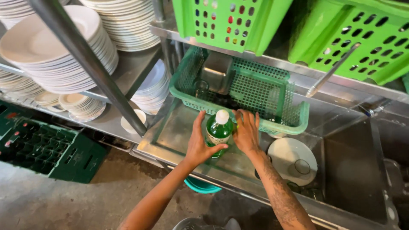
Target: Washing and rinsing various dishes, containers, and utensils in a kitchen sink.
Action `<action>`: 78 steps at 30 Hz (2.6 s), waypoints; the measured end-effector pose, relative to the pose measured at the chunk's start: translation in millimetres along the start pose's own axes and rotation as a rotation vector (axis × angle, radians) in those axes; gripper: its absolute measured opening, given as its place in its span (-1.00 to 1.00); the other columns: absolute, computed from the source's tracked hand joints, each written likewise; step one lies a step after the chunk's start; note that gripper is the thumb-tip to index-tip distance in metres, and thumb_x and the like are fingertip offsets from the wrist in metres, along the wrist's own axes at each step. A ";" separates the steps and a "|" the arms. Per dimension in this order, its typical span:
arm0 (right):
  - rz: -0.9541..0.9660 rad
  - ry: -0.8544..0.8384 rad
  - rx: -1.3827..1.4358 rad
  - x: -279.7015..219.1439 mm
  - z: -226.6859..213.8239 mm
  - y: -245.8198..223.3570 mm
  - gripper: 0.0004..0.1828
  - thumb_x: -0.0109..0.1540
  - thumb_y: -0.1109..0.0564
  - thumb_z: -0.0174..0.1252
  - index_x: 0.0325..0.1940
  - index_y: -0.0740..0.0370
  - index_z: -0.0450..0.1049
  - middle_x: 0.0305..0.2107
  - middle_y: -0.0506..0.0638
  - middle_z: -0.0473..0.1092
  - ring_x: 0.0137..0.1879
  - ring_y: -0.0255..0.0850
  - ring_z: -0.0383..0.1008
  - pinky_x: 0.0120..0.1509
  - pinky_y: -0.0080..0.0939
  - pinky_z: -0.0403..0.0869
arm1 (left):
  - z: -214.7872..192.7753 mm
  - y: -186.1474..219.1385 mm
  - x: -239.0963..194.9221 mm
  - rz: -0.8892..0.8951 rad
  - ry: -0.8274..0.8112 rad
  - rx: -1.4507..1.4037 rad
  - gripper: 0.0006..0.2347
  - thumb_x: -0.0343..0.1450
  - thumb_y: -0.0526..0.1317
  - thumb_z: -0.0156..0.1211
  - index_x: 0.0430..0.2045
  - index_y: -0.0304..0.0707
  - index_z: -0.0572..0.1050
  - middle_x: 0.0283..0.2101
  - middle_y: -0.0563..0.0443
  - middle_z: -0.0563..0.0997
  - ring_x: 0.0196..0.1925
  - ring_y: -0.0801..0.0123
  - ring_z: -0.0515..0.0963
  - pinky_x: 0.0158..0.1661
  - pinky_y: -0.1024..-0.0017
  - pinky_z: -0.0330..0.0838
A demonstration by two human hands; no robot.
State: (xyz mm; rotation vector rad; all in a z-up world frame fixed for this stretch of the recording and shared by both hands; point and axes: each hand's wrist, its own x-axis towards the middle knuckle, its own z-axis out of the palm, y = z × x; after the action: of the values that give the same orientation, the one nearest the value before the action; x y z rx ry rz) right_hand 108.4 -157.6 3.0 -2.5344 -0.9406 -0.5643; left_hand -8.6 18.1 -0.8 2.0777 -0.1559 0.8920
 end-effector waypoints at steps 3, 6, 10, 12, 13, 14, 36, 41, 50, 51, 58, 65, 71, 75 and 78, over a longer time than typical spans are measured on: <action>0.025 0.089 0.028 -11.3 -3.2 4.5 -0.43 0.23 0.13 0.21 0.33 0.15 0.32 0.19 0.11 0.31 0.36 0.08 0.25 0.54 0.37 0.03 | 2.9 14.8 6.1 0.046 0.033 -0.034 0.18 0.07 0.05 0.66 0.46 -0.47 -0.14 0.50 -0.46 0.05 0.54 -0.26 0.11 0.46 0.01 0.08; 0.008 0.133 0.112 -19.4 -29.4 2.8 -0.50 0.32 0.04 0.17 0.32 0.19 0.33 0.19 0.14 0.32 0.35 0.12 0.26 0.53 0.39 0.04 | 11.1 22.2 4.8 0.146 0.086 -0.041 0.17 0.09 0.09 0.65 0.48 -0.36 -0.15 0.52 -0.48 -0.03 0.56 -0.34 0.07 0.48 -0.08 0.09; -0.035 0.167 0.121 -35.7 -55.4 5.3 -0.48 0.33 0.00 0.16 0.33 0.22 0.32 0.20 0.15 0.33 0.36 0.13 0.27 0.55 0.38 0.04 | 8.6 39.9 1.1 0.225 0.118 0.009 0.15 0.12 0.08 0.64 0.49 -0.23 -0.15 0.53 -0.48 -0.07 0.56 -0.42 0.02 0.47 -0.22 0.03; -0.014 0.145 0.113 -47.0 -70.3 6.2 -0.44 0.28 -0.06 0.20 0.30 0.22 0.32 0.17 0.14 0.33 0.34 0.14 0.27 0.53 0.37 0.06 | 13.4 44.9 -4.5 0.350 0.174 0.076 0.11 0.13 0.05 0.65 0.48 -0.11 -0.12 0.51 -0.43 -0.10 0.55 -0.44 -0.03 0.45 -0.35 -0.07; 0.002 0.146 0.108 -54.6 -73.5 8.6 -0.44 0.28 -0.06 0.20 0.30 0.22 0.32 0.17 0.14 0.33 0.34 0.14 0.27 0.53 0.37 0.06 | 16.7 44.3 -8.4 0.353 0.162 0.065 0.11 0.13 0.05 0.65 0.48 -0.11 -0.12 0.51 -0.43 -0.10 0.55 -0.44 -0.03 0.45 -0.35 -0.07; 0.012 0.156 0.107 -63.3 -77.9 12.0 -0.40 0.26 -0.09 0.24 0.31 0.21 0.32 0.16 0.14 0.32 0.34 0.14 0.27 0.52 0.37 0.05 | 21.5 44.3 -11.8 0.440 0.157 0.058 0.05 0.18 0.03 0.65 0.48 -0.05 -0.07 0.51 -0.36 -0.05 0.55 -0.38 0.02 0.46 -0.31 -0.01; 0.405 0.073 -0.244 -369.9 -262.9 149.7 -0.29 0.19 -0.18 0.34 0.29 0.22 0.35 0.15 0.14 0.36 0.30 0.16 0.32 0.47 0.36 0.16 | 256.8 216.5 -117.1 0.197 -0.614 -0.423 -0.44 0.32 -0.36 0.31 0.28 -0.26 0.31 0.31 -0.23 0.39 0.37 -0.11 0.37 0.36 0.12 0.24; 0.373 0.066 -0.171 -368.6 -261.5 161.2 -0.31 0.22 -0.16 0.33 0.29 0.24 0.33 0.16 0.15 0.37 0.31 0.15 0.33 0.45 0.34 0.17 | 266.0 209.9 -115.4 0.181 -0.611 -0.407 -0.42 0.32 -0.34 0.32 0.28 -0.28 0.29 0.30 -0.26 0.39 0.36 -0.15 0.35 0.35 0.10 0.22; 0.329 0.072 -0.102 -294.6 -221.3 191.3 -0.32 0.19 -0.13 0.33 0.29 0.22 0.33 0.14 0.13 0.34 0.28 0.16 0.30 0.44 0.33 0.15 | 255.8 156.5 -55.6 0.131 -0.591 -0.300 -0.40 0.31 -0.37 0.33 0.30 -0.27 0.27 0.26 -0.27 0.41 0.32 -0.17 0.38 0.30 0.11 0.27; 0.325 0.067 -0.083 -285.3 -216.3 194.3 -0.32 0.20 -0.13 0.32 0.29 0.22 0.32 0.13 0.13 0.33 0.28 0.16 0.30 0.44 0.32 0.15 | 254.4 153.0 -47.6 0.111 -0.620 -0.285 -0.40 0.29 -0.39 0.33 0.28 -0.26 0.28 0.25 -0.27 0.41 0.31 -0.18 0.38 0.29 0.11 0.29; 0.362 0.100 -0.128 -260.6 -163.1 234.8 -0.44 0.20 -0.13 0.30 0.19 0.16 0.38 0.13 0.13 0.32 0.25 0.19 0.29 0.41 0.26 0.18 | 261.9 102.2 -17.3 0.202 -0.685 -0.271 -0.39 0.27 -0.39 0.32 0.26 -0.27 0.27 0.23 -0.28 0.40 0.29 -0.21 0.38 0.26 0.07 0.28; 0.426 0.016 -0.121 -282.7 -110.6 286.6 -0.54 0.17 -0.08 0.31 0.09 0.10 0.45 0.14 0.13 0.31 0.24 0.17 0.30 0.32 0.22 0.27 | 277.5 59.9 -26.2 0.070 -0.781 -0.229 -0.42 0.30 -0.35 0.34 0.25 -0.23 0.26 0.19 -0.29 0.40 0.22 -0.19 0.42 0.18 0.09 0.34; 0.420 -0.089 -0.036 -262.6 -102.0 308.3 -0.49 0.13 -0.05 0.34 0.11 0.11 0.44 0.14 0.12 0.31 0.25 0.15 0.29 0.28 0.18 0.29 | 306.5 43.7 -29.6 0.004 -0.787 -0.213 -0.38 0.27 -0.33 0.37 0.27 -0.19 0.25 0.20 -0.26 0.41 0.17 -0.14 0.45 0.15 0.09 0.38; 0.405 -0.163 0.069 -259.8 -90.3 329.6 -0.44 0.08 0.02 0.36 0.13 0.14 0.42 0.11 0.10 0.31 0.25 0.13 0.29 0.31 0.15 0.30 | 319.5 53.4 -24.7 -0.049 -0.769 -0.155 -0.32 0.23 -0.34 0.40 0.27 -0.18 0.23 0.20 -0.28 0.39 0.20 -0.20 0.42 0.15 0.06 0.36; 0.352 -0.246 0.050 -263.3 -84.8 348.8 -0.49 0.12 0.08 0.34 0.13 0.16 0.43 0.08 0.11 0.33 0.23 0.13 0.30 0.29 0.14 0.30 | 330.1 57.9 -19.3 -0.063 -0.808 -0.130 -0.32 0.24 -0.36 0.38 0.30 -0.16 0.22 0.21 -0.27 0.39 0.25 -0.21 0.40 0.15 0.06 0.35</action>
State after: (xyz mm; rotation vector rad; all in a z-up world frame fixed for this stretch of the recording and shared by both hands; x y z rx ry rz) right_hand 141.9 -582.5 -125.4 -2.6779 -0.5508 -0.1247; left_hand 131.6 -269.3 -102.7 2.1898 -0.5515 -0.0397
